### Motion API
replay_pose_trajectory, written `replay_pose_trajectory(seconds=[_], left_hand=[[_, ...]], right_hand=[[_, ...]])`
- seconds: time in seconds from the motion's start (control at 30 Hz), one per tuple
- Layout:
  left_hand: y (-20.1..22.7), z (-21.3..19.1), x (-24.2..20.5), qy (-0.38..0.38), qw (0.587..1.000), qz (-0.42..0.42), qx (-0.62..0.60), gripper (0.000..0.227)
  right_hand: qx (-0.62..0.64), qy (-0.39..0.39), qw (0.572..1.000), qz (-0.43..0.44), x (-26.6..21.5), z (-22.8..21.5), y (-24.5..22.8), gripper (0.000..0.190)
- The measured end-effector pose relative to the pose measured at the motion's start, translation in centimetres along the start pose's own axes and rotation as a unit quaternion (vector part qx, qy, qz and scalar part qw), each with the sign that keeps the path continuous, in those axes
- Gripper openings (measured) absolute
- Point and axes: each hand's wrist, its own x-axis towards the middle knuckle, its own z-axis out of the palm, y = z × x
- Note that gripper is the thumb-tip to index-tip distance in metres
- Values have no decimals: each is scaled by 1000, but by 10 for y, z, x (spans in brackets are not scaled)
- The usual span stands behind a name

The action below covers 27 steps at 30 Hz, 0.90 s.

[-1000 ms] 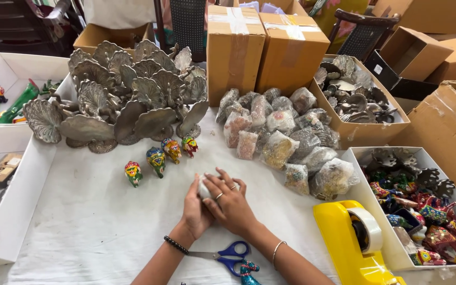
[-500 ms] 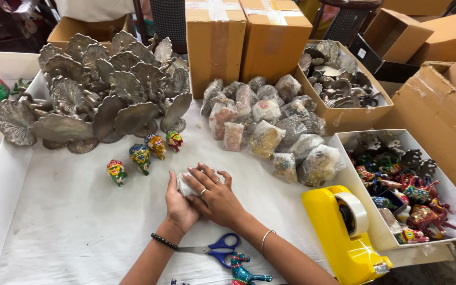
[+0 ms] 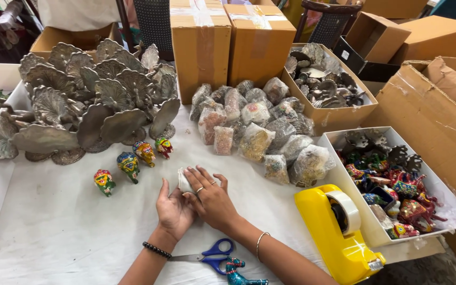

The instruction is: Cleaning small decorative elephant figurines with a white cloth.

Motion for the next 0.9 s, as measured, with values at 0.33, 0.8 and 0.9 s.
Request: replay_pose_trajectory(seconds=[0.33, 0.8, 0.9], left_hand=[[-13, 132, -6, 223, 967, 22, 119, 81], [-5, 81, -5, 176, 980, 21, 87, 74], [-7, 108, -5, 202, 974, 66, 76, 74]], right_hand=[[82, 15, 997, -8, -9, -3, -2, 48], [-10, -21, 999, -42, -4, -6, 5, 45], [-16, -43, 997, -57, -6, -1, 3, 47]])
